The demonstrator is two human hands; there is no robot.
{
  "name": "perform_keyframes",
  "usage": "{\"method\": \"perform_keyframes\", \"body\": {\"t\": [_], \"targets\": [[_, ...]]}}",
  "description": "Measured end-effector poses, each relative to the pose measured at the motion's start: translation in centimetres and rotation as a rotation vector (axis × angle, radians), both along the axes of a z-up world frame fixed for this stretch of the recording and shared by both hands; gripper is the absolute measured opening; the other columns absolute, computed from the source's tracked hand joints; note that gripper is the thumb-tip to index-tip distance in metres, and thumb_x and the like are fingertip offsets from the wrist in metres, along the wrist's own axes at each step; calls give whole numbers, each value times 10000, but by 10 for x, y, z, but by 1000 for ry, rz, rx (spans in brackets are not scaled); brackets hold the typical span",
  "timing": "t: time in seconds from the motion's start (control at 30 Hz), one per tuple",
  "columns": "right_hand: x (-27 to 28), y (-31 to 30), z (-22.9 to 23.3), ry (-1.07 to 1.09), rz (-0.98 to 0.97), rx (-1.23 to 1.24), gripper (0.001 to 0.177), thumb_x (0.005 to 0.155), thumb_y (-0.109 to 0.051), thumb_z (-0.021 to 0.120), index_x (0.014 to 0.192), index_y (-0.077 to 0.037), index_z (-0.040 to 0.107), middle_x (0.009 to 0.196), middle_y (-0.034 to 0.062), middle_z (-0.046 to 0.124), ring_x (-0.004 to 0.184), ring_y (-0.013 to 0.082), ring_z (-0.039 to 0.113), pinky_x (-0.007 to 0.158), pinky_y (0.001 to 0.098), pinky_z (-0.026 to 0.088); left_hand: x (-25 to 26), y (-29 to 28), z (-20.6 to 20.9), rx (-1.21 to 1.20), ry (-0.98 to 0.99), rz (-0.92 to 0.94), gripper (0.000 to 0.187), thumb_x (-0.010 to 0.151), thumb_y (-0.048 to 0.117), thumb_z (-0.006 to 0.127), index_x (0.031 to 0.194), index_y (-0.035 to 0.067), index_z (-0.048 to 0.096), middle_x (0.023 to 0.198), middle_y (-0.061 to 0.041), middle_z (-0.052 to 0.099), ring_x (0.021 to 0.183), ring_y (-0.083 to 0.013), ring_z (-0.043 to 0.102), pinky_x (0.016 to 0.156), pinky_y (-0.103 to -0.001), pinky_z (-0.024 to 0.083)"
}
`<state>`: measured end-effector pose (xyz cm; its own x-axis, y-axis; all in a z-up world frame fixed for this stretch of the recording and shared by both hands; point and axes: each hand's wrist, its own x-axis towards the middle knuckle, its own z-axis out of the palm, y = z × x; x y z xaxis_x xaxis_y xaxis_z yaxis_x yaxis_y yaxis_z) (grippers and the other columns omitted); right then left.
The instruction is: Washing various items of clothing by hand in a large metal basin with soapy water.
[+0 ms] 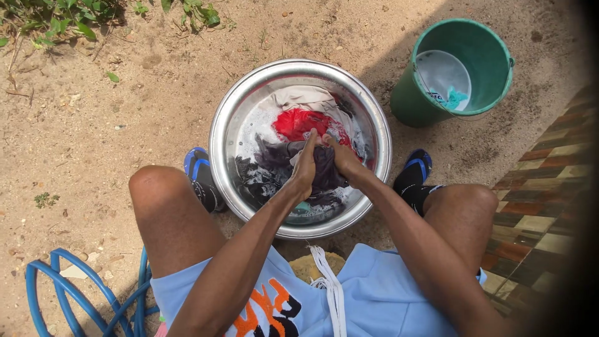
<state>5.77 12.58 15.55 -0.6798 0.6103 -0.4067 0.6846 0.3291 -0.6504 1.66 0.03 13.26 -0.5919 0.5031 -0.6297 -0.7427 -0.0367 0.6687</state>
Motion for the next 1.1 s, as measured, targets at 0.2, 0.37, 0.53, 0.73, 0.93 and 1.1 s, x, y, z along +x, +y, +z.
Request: {"method": "perform_keyframes", "body": {"t": [0.2, 0.37, 0.53, 0.73, 0.93, 1.1], "targets": [[-7, 14, 12, -183, -32, -809, 329, 936, -330, 690, 918, -17, 790, 759, 127, 767, 540, 222, 579, 409, 414, 385, 39, 5, 10, 207, -359, -10, 709, 934, 718, 340, 1288, 171, 621, 1239, -49, 687, 1047, -165, 709, 950, -411, 568], [-2, -43, 17, 156, -176, -148, 361, 878, -320, 784, 796, 28, 729, 636, 142, 700, 558, 192, 623, 540, 425, 488, 37, 11, -69, -621, -387, 105, 1042, 932, 865, 209, 1337, 2, 632, 1296, -156, 711, 1121, -309, 661, 955, -505, 507], [15, -80, 32, 329, -28, 32, 537, 1040, -328, 577, 690, 77, 621, 589, 237, 546, 479, 259, 539, 558, 475, 425, -12, -18, -57, -486, -371, 100, 946, 922, 830, 245, 1228, 52, 686, 1205, -135, 735, 1044, -299, 688, 886, -468, 535], [31, -74, -22, 273, 177, -8, 665, 1070, -392, 530, 621, 98, 551, 587, 293, 463, 531, 382, 540, 570, 535, 391, 24, -92, -295, -1007, 322, -65, 649, 992, 600, 446, 1001, 35, 765, 997, -145, 769, 849, -252, 751, 705, -418, 595], [4, -24, -59, 99, -188, -413, 578, 1070, -485, 520, 829, 13, 685, 709, 159, 630, 621, 219, 598, 659, 455, 464, -4, -35, -49, -166, -150, 179, 703, 1004, 630, 345, 1254, 29, 611, 1112, -96, 645, 967, -250, 639, 822, -421, 548], [-7, -11, -71, 84, -148, -755, 455, 983, -331, 735, 1154, 84, 654, 873, 89, 662, 730, 223, 621, 654, 437, 505, 20, -3, -70, -97, -338, 69, 914, 885, 828, 383, 1432, 116, 550, 1292, -66, 660, 1132, -239, 646, 932, -440, 513]]}}
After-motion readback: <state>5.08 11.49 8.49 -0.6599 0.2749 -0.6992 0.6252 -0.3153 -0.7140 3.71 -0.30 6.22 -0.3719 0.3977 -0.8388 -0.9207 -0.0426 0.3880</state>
